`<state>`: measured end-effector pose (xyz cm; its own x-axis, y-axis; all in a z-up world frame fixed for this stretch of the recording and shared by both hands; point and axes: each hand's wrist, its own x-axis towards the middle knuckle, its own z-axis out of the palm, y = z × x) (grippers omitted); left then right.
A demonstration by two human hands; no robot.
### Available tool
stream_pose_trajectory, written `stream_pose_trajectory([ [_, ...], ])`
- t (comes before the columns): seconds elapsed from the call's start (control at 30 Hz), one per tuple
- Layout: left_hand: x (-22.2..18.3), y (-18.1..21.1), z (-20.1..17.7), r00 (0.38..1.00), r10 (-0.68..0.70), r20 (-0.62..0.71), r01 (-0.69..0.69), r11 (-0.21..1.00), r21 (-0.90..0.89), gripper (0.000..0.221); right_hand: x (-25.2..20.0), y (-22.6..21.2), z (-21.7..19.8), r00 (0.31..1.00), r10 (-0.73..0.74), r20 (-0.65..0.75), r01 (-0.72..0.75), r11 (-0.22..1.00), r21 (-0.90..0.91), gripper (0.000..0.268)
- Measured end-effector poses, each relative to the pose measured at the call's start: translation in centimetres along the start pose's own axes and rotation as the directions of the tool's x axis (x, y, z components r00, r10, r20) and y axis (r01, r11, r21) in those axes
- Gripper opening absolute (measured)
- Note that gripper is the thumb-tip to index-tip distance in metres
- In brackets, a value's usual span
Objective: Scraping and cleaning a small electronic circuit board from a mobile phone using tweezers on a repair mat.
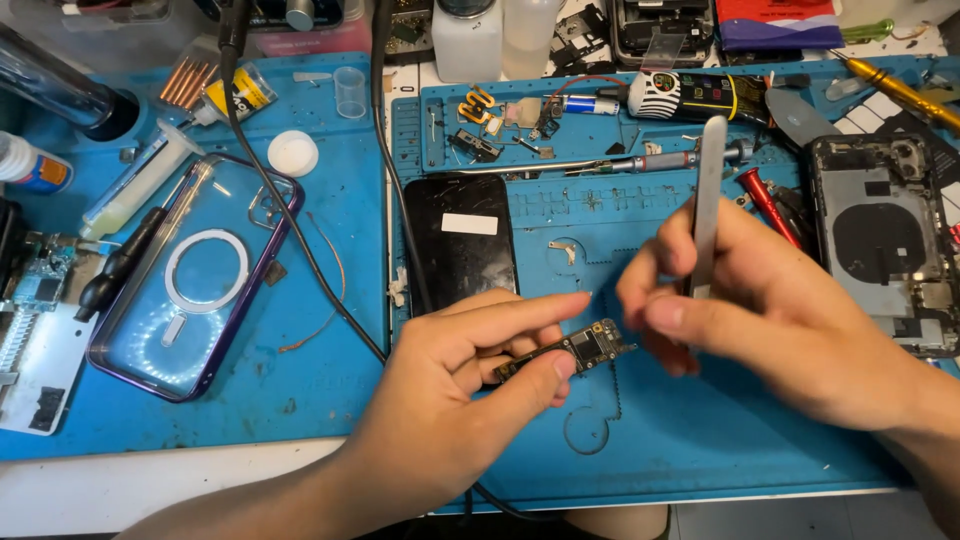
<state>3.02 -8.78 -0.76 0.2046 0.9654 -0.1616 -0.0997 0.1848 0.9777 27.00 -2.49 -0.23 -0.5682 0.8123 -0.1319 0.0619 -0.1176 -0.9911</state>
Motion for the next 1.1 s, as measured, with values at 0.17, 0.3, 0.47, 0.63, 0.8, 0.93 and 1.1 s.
stream_pose_trajectory([
  [0.17,0.0,-0.3,0.1,0.999,0.040,0.000,-0.040,0.999,-0.033,0.031,0.1,0.2,-1.4,0.998,-0.064,0.027,0.056,0.972,0.230,0.052],
  [0.3,0.2,0.0,0.1,0.997,-0.075,-0.018,0.074,0.994,-0.077,0.026,0.4,-0.5,-1.2,0.990,-0.122,-0.075,0.135,0.967,0.218,0.060],
  [0.47,0.2,-0.1,0.1,0.995,-0.095,-0.008,0.093,0.987,-0.132,0.023,0.4,-0.2,-2.8,0.984,-0.113,-0.139,0.145,0.958,0.248,0.043],
  [0.63,0.0,-0.1,0.2,0.993,-0.120,-0.001,0.119,0.982,-0.144,0.021,0.3,-0.2,-2.4,0.984,-0.168,-0.061,0.179,0.944,0.276,0.022],
  [0.8,0.1,0.1,0.3,0.987,-0.158,-0.004,0.156,0.976,-0.154,0.025,-0.3,-0.8,-0.8,0.980,-0.181,-0.085,0.194,0.964,0.183,0.056],
  [0.93,0.1,-0.1,0.3,0.991,-0.136,-0.007,0.134,0.983,-0.129,0.024,-1.2,-1.5,0.4,0.965,-0.180,-0.190,0.174,0.983,-0.051,0.057],
  [1.1,0.1,0.1,0.3,0.988,-0.150,-0.019,0.147,0.983,-0.106,0.030,-1.5,-1.7,1.1,0.929,-0.361,-0.081,0.349,0.928,-0.134,0.051],
])
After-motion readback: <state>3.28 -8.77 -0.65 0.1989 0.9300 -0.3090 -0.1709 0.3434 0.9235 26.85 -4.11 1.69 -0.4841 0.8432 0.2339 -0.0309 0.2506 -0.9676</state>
